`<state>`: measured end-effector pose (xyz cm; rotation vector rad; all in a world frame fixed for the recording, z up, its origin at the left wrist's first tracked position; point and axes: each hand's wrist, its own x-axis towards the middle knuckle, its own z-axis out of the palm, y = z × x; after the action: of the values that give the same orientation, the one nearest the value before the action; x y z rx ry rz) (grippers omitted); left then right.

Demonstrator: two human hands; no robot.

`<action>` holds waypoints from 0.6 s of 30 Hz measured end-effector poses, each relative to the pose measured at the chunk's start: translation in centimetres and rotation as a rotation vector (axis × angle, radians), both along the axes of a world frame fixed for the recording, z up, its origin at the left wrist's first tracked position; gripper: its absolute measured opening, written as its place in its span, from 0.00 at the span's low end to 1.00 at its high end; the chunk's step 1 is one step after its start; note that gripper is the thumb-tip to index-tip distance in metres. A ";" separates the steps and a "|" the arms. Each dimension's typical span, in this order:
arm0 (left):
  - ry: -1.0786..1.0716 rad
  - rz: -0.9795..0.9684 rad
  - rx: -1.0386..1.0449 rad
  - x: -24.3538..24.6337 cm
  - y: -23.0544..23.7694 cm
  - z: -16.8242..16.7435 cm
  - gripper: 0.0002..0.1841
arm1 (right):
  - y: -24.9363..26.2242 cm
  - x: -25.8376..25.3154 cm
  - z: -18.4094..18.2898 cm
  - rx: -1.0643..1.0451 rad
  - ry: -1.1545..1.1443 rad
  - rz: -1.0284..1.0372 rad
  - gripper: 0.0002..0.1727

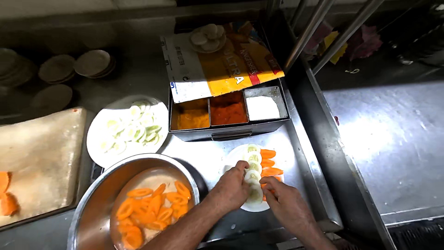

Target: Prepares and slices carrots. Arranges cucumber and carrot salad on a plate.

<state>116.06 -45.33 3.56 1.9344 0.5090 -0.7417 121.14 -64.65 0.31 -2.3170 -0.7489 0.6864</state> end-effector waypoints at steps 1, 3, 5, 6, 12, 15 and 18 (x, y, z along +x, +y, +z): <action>-0.007 0.002 0.001 -0.1 0.0 0.1 0.26 | -0.1 0.0 0.0 0.010 0.007 -0.005 0.17; -0.034 0.014 0.050 -0.5 0.3 0.4 0.26 | -0.6 0.2 -0.2 0.059 -0.035 -0.049 0.16; -0.102 0.046 0.177 -1.1 0.8 0.6 0.24 | -1.3 0.9 -0.3 0.108 -0.140 -0.138 0.16; -0.143 0.061 0.250 -1.4 1.1 0.4 0.23 | -1.8 1.3 -0.3 0.128 -0.191 -0.190 0.16; -0.088 0.013 0.335 -1.2 1.7 0.1 0.25 | -3.3 2.8 -1.9 0.206 -0.008 -0.387 0.25; -0.079 0.023 0.305 -1.1 1.4 0.4 0.26 | -3.3 2.5 -2.3 0.322 0.163 -0.414 0.28; -0.074 0.025 0.292 -0.9 1.1 0.9 0.25 | -3.6 2.5 -2.0 0.373 0.206 -0.432 0.28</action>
<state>115.12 -44.23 4.48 2.2124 0.6221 -0.6029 123.66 -68.29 -1.72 -1.9370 -0.2404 0.5238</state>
